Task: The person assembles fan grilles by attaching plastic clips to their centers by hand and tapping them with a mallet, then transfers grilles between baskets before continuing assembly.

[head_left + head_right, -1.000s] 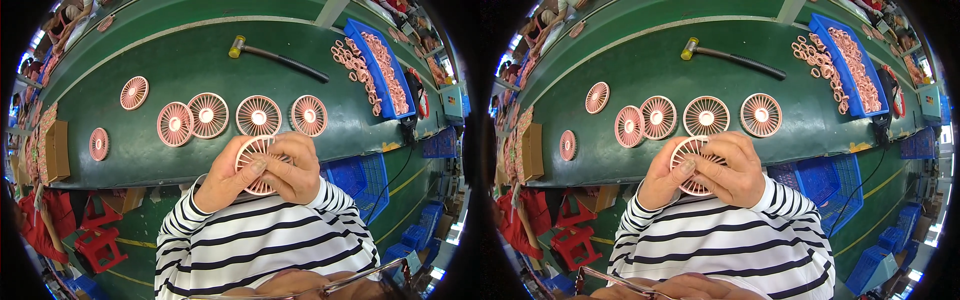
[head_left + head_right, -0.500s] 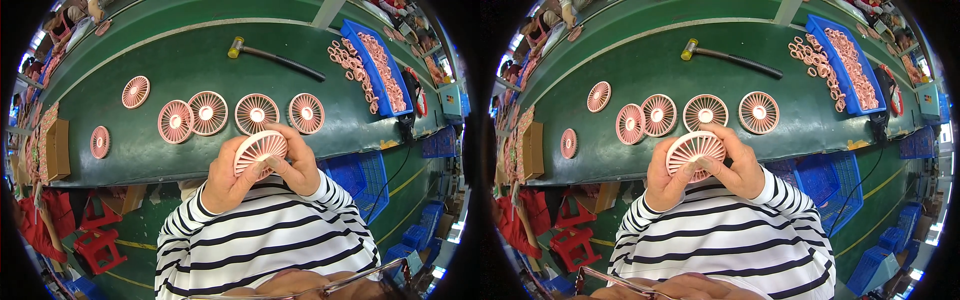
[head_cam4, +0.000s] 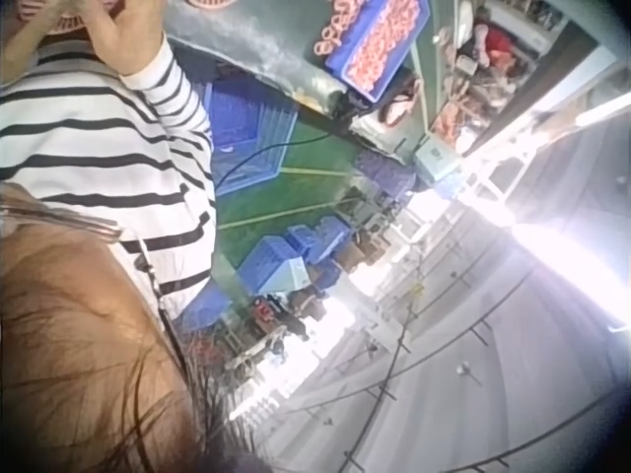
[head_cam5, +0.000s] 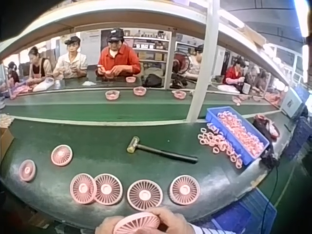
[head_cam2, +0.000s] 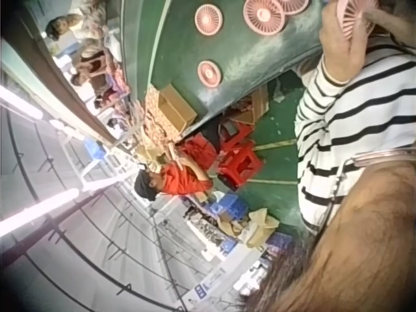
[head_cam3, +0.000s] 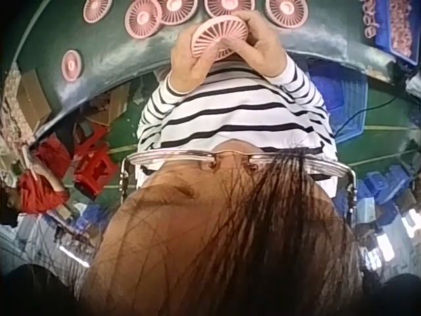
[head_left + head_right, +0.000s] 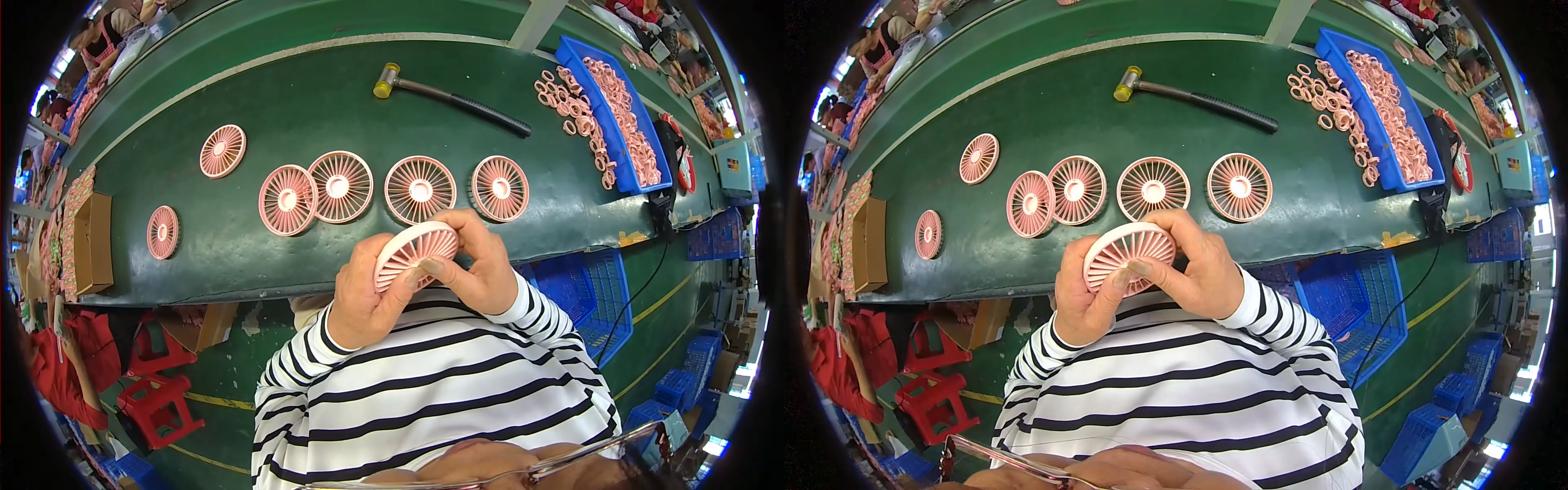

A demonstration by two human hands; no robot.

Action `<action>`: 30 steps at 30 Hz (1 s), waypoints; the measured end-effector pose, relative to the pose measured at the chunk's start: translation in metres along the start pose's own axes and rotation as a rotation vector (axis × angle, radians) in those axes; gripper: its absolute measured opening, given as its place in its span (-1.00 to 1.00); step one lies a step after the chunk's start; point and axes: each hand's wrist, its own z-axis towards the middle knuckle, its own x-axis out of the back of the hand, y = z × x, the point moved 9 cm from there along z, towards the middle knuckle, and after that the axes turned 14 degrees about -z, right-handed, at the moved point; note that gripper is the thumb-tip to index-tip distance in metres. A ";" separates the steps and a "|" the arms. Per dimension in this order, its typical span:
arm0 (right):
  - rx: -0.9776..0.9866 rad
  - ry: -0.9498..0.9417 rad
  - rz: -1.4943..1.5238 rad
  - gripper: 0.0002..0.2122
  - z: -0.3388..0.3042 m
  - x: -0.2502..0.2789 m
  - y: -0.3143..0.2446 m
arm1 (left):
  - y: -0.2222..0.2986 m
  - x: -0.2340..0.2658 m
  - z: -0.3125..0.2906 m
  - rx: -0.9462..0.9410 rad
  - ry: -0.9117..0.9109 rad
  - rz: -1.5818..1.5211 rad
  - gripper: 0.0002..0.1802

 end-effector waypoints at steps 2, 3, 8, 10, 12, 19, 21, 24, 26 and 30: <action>0.035 -0.015 -0.017 -0.63 0.003 -0.001 -0.005 | -0.006 0.005 -0.007 0.036 0.008 -0.008 -0.61; 0.035 -0.016 -0.018 -0.63 0.004 0.000 -0.006 | -0.001 0.009 -0.009 0.010 0.016 0.001 -0.63; 0.057 0.120 -0.142 -0.74 0.007 0.025 0.002 | 0.009 0.071 -0.025 -0.165 0.378 0.438 -0.63; 0.006 0.159 -0.193 -0.83 0.008 0.038 0.008 | 0.003 0.115 -0.036 -0.206 0.669 0.465 -0.71; -0.047 0.197 -0.257 -0.88 0.006 0.051 0.017 | 0.014 0.139 -0.038 -0.311 0.780 0.714 -0.67; -0.107 0.339 -0.369 -0.92 0.006 0.100 0.045 | -0.058 0.162 -0.015 0.294 0.347 1.126 -0.57; -0.102 0.407 -0.410 -0.90 0.013 0.121 0.057 | -0.060 0.157 -0.015 0.277 0.345 1.094 -0.56; -0.156 0.507 -0.634 -0.89 0.022 0.158 0.066 | -0.062 0.153 -0.010 0.261 0.327 1.042 -0.55; -0.204 0.556 -0.711 -0.89 0.028 0.183 0.079 | -0.060 0.152 -0.010 0.242 0.333 1.017 -0.55; -0.203 0.710 -0.968 -0.87 0.024 0.231 0.102 | -0.054 0.152 -0.014 0.162 0.359 0.954 -0.58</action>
